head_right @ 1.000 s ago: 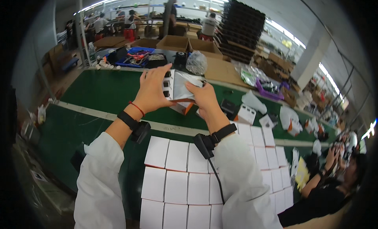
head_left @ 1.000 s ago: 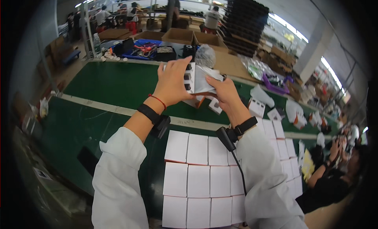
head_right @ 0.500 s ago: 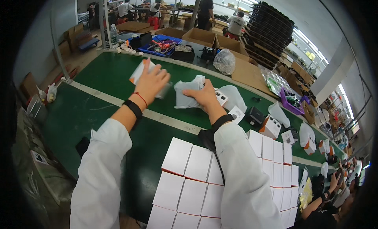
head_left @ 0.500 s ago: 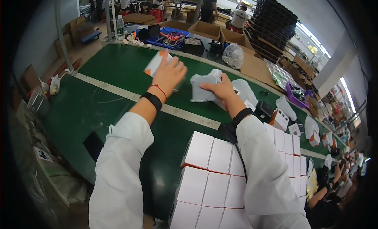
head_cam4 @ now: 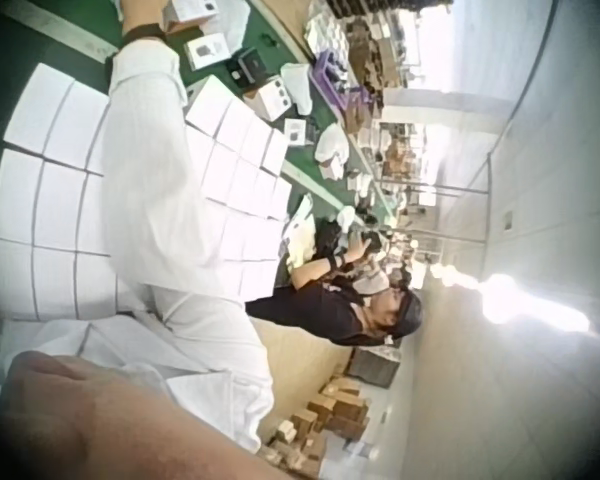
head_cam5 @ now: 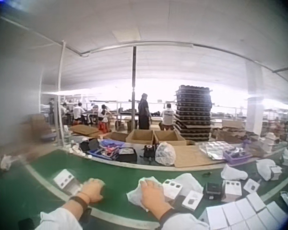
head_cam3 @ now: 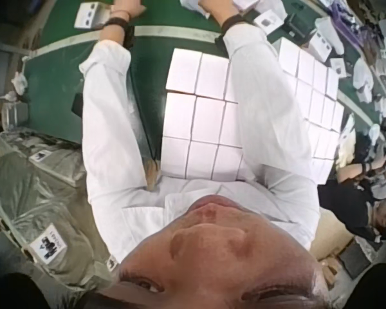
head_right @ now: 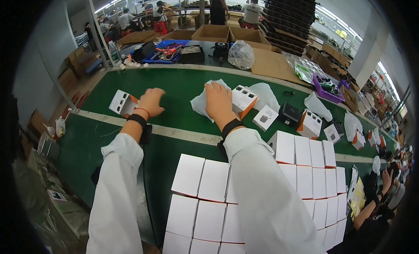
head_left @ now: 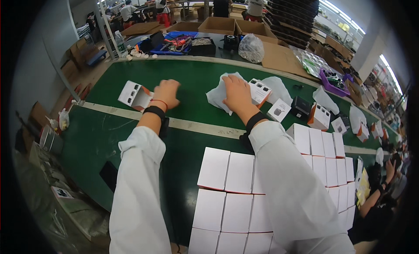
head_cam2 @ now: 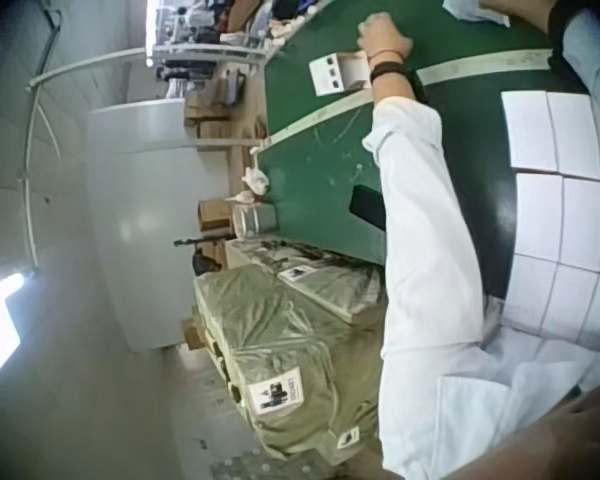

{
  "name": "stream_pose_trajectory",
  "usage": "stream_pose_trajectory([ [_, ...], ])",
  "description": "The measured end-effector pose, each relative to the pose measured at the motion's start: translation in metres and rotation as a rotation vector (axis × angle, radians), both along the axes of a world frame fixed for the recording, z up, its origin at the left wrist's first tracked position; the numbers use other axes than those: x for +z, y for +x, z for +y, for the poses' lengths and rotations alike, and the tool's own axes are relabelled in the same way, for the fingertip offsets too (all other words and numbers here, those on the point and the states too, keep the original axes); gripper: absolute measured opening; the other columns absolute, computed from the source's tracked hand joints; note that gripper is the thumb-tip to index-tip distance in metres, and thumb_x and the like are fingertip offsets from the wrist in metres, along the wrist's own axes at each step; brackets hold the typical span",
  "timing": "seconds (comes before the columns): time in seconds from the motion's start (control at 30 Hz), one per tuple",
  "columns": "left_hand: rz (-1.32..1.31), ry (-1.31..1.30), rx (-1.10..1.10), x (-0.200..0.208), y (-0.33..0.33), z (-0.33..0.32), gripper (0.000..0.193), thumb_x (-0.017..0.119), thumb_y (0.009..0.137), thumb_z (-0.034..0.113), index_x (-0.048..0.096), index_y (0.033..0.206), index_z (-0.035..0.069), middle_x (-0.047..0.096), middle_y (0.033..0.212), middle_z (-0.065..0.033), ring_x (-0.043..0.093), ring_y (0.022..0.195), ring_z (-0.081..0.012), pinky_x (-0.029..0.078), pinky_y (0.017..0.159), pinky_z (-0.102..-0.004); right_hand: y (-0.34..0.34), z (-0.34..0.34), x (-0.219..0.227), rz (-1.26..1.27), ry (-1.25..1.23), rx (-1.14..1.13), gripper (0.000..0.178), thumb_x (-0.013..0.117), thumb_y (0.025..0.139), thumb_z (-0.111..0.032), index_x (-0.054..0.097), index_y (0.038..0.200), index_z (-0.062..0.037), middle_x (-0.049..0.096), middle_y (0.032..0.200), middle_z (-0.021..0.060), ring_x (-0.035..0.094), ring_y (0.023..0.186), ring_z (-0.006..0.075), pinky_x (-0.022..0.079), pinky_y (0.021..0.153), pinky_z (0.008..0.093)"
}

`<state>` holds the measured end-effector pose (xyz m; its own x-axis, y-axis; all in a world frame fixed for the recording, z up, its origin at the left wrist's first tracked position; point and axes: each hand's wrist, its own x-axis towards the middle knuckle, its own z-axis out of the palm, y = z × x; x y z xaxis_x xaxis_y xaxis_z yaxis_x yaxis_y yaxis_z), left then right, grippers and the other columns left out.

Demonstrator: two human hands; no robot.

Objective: Packing electronic components into boxes on an assembly line.

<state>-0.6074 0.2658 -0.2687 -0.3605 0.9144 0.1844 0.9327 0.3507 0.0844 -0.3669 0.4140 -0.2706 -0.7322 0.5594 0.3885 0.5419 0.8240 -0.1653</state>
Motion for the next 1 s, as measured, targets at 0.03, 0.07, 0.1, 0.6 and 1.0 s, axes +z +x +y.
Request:
stream_pose_trajectory([
  [0.03,-0.052,0.033,-0.150,-0.006,0.010,0.000,0.070,0.084,0.073,0.016,0.057,0.137,0.009,0.058,0.140,-0.0129,0.052,0.131,-0.0363,0.042,0.113,-0.0477,-0.003,0.001,-0.001,0.006,-0.007,-0.002,0.082,0.081,0.073,-0.010,0.046,0.148,-0.0115,0.045,0.154,0.0199,0.046,0.139,0.0382,0.040,0.113,0.0456],
  [0.07,-0.102,0.062,-0.315,-0.012,0.023,0.005,0.078,0.087,0.071,0.018,0.053,0.141,0.006,0.055,0.143,-0.0170,0.050,0.134,-0.0378,0.042,0.113,-0.0433,-0.009,0.002,-0.002,-0.001,-0.153,0.004,0.077,0.076,0.076,-0.007,0.045,0.147,-0.0081,0.047,0.152,0.0213,0.046,0.139,0.0387,0.040,0.114,0.0449],
  [0.1,-0.160,0.102,-0.441,-0.015,0.054,0.019,0.090,0.089,0.070,0.020,0.046,0.147,0.006,0.053,0.143,-0.0209,0.049,0.135,-0.0387,0.041,0.114,-0.0436,-0.008,0.011,-0.010,-0.017,-0.298,-0.011,0.072,0.070,0.079,-0.004,0.045,0.147,-0.0046,0.048,0.150,0.0228,0.046,0.139,0.0393,0.039,0.115,0.0442],
  [0.6,0.124,0.551,-0.419,0.055,0.141,0.078,0.007,0.062,0.089,0.014,0.059,0.090,0.008,0.062,0.090,-0.0154,0.065,0.082,-0.0402,0.053,0.072,-0.0508,0.029,0.047,0.000,1.013,-0.325,-0.251,0.025,0.062,0.085,-0.009,0.060,0.110,-0.0038,0.065,0.109,0.0170,0.063,0.105,0.0373,0.051,0.089,0.0469],
  [1.0,0.143,0.602,-0.032,0.071,0.069,0.055,0.020,0.067,0.088,0.021,0.059,0.086,0.002,0.065,0.094,-0.0209,0.062,0.094,-0.0417,0.049,0.081,-0.0527,0.021,0.041,0.007,1.099,-0.355,-0.212,0.023,0.065,0.089,-0.014,0.060,0.109,-0.0036,0.065,0.105,0.0157,0.064,0.100,0.0370,0.051,0.086,0.0463],
])
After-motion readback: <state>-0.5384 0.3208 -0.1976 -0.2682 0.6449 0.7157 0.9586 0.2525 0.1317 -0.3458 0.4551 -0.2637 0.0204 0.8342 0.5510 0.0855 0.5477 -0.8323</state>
